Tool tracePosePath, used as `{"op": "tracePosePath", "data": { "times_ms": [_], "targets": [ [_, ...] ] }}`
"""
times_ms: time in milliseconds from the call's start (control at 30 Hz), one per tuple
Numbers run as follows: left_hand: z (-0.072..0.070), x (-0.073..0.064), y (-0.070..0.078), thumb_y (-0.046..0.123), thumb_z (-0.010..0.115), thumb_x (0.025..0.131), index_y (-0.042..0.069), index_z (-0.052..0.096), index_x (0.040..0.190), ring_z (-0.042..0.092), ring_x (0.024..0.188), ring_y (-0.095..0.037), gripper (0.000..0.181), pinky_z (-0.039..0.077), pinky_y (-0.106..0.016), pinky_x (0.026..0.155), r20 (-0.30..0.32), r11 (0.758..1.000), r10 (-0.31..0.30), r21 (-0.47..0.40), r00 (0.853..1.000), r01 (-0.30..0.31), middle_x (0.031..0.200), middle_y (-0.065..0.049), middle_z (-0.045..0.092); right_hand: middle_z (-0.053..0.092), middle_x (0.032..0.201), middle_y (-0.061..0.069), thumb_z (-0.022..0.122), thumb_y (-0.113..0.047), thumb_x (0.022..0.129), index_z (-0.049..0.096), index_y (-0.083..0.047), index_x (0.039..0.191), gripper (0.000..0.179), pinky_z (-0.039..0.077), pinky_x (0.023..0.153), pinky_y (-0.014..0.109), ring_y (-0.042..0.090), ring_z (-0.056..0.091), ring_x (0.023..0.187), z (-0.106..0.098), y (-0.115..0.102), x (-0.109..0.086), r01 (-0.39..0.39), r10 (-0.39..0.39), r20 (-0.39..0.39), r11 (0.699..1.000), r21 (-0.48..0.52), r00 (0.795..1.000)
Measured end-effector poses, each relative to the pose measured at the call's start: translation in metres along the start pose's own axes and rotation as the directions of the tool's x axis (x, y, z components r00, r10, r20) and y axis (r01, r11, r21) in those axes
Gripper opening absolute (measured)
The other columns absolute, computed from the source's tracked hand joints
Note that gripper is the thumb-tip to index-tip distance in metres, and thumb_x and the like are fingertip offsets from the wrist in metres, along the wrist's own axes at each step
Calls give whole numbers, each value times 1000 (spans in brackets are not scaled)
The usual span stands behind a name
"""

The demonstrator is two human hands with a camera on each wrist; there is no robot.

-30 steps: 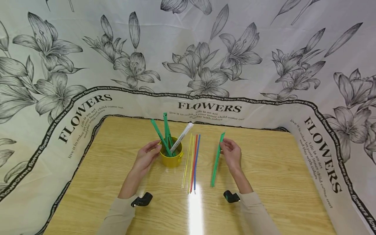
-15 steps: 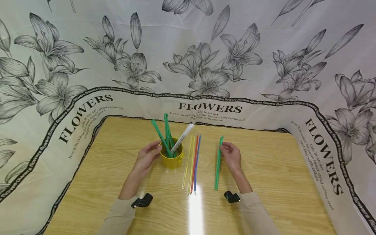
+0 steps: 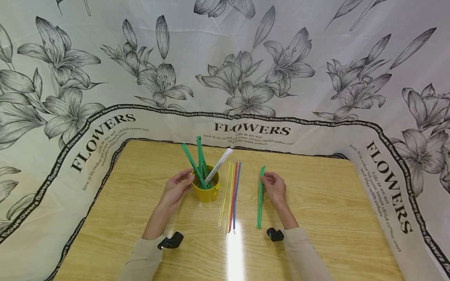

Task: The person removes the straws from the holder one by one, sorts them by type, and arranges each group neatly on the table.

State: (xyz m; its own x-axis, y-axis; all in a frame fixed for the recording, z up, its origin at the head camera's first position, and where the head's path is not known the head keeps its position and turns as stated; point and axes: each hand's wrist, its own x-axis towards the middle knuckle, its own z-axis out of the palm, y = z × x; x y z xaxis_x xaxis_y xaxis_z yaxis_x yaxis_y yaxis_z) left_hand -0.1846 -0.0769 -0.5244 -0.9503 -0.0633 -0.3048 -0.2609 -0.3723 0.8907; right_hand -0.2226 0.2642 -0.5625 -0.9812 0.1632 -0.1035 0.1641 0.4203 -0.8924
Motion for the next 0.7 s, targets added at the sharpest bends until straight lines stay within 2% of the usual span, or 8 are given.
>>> {"op": "tracePosePath", "data": {
  "times_ms": [300, 567, 700],
  "targets": [
    [0, -1, 0, 3, 67, 99, -3, 66, 131, 59, 92, -16, 32, 54, -23, 81, -2, 1000, -5, 2, 1000, 5, 107, -7, 57, 68, 109, 22, 63, -15, 104, 65, 7, 125, 31, 53, 67, 15, 7, 61, 84, 3, 12, 4, 47, -49, -12, 993, -112, 999],
    [0, 0, 0, 3, 67, 99, -1, 66, 131, 59, 98, -22, 32, 54, -25, 83, -10, 1000, -19, -4, 1000, 19, 108, -7, 58, 68, 104, 23, 63, -10, 102, 65, 11, 121, 28, 50, 66, 18, 30, 65, 90, 8, 12, 3, 128, -131, -2, 970, -206, 991],
    [0, 0, 0, 2, 67, 99, 0, 67, 131, 59, 99, -22, 32, 54, -27, 85, -13, 1000, -23, -6, 1000, 23, 108, -6, 58, 69, 102, 23, 63, -8, 102, 65, 11, 118, 25, 49, 68, 20, 33, 66, 92, 10, 11, 2, 148, -155, -12, 959, -241, 988]
  ]
}}
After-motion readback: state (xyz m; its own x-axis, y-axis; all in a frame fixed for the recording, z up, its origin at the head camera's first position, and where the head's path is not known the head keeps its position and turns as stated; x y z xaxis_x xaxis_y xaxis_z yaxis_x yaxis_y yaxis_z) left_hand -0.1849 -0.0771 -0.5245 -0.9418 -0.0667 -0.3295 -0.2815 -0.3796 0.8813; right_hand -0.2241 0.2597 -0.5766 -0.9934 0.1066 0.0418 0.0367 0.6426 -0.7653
